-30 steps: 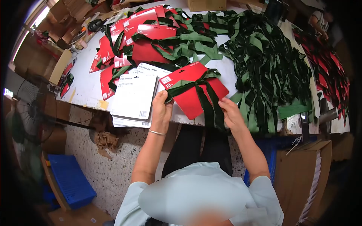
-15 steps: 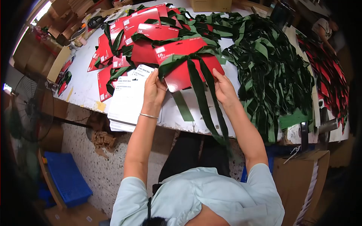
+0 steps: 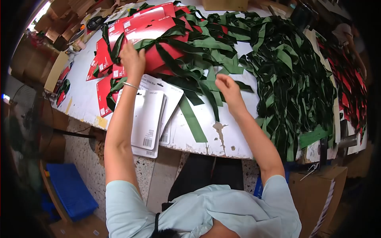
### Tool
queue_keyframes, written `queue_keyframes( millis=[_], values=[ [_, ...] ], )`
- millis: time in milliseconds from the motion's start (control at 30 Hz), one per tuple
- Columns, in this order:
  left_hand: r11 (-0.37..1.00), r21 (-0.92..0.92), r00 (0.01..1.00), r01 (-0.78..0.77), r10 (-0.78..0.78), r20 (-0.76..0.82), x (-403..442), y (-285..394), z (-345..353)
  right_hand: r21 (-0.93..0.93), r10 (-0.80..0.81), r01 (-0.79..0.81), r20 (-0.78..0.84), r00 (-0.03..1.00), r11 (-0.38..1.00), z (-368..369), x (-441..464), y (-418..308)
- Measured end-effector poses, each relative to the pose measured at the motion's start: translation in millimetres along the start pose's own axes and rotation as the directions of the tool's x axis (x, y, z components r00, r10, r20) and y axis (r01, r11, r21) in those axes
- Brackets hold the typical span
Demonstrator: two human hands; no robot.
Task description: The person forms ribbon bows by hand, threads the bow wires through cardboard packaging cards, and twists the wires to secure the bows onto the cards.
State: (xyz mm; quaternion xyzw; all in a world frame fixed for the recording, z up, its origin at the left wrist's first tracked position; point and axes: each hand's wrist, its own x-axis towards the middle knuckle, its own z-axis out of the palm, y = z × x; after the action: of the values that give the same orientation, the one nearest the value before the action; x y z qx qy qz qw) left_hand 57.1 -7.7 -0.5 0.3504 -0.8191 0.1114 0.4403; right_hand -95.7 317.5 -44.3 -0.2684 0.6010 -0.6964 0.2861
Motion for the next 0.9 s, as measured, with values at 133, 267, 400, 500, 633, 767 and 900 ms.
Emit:
queue_keyframes(
  millis=[133, 267, 400, 500, 633, 767, 900],
  values=[
    [0.989, -0.026, 0.939, -0.144, 0.145, 0.313, -12, 34, 24, -0.123, 0.092, -0.085, 0.049, 0.995, 0.989, -3, -40, 9],
    [0.97, 0.085, 0.846, -0.226, 0.152, 0.511, 7, 41, 48, -0.433, -0.179, 0.202, 0.093, 0.979, 0.878, -9, -73, 16],
    [0.947, 0.128, 0.831, -0.294, 0.187, 0.524, 12, -3, 100, -0.442, -0.203, 0.212, 0.068, 0.977, 0.871, -17, -108, 19],
    [0.971, 0.15, 0.85, -0.186, 0.082, 0.521, 14, -30, 124, -0.395, -0.104, 0.11, 0.037, 0.994, 0.912, -25, -129, 11],
    [0.971, 0.137, 0.841, -0.195, 0.093, 0.533, 22, -40, 134, -0.436, -0.115, 0.128, 0.054, 0.992, 0.891, -42, -152, 6],
    [0.97, 0.203, 0.862, -0.135, 0.014, 0.506, 40, -71, 154, -0.546, -0.217, 0.165, -0.031, 0.976, 0.822, -67, -172, -13],
    [0.976, 0.172, 0.836, -0.137, 0.02, 0.548, 38, -71, 134, -0.708, -0.437, 0.159, -0.23, 0.87, 0.689, -112, -189, -30]
  ],
)
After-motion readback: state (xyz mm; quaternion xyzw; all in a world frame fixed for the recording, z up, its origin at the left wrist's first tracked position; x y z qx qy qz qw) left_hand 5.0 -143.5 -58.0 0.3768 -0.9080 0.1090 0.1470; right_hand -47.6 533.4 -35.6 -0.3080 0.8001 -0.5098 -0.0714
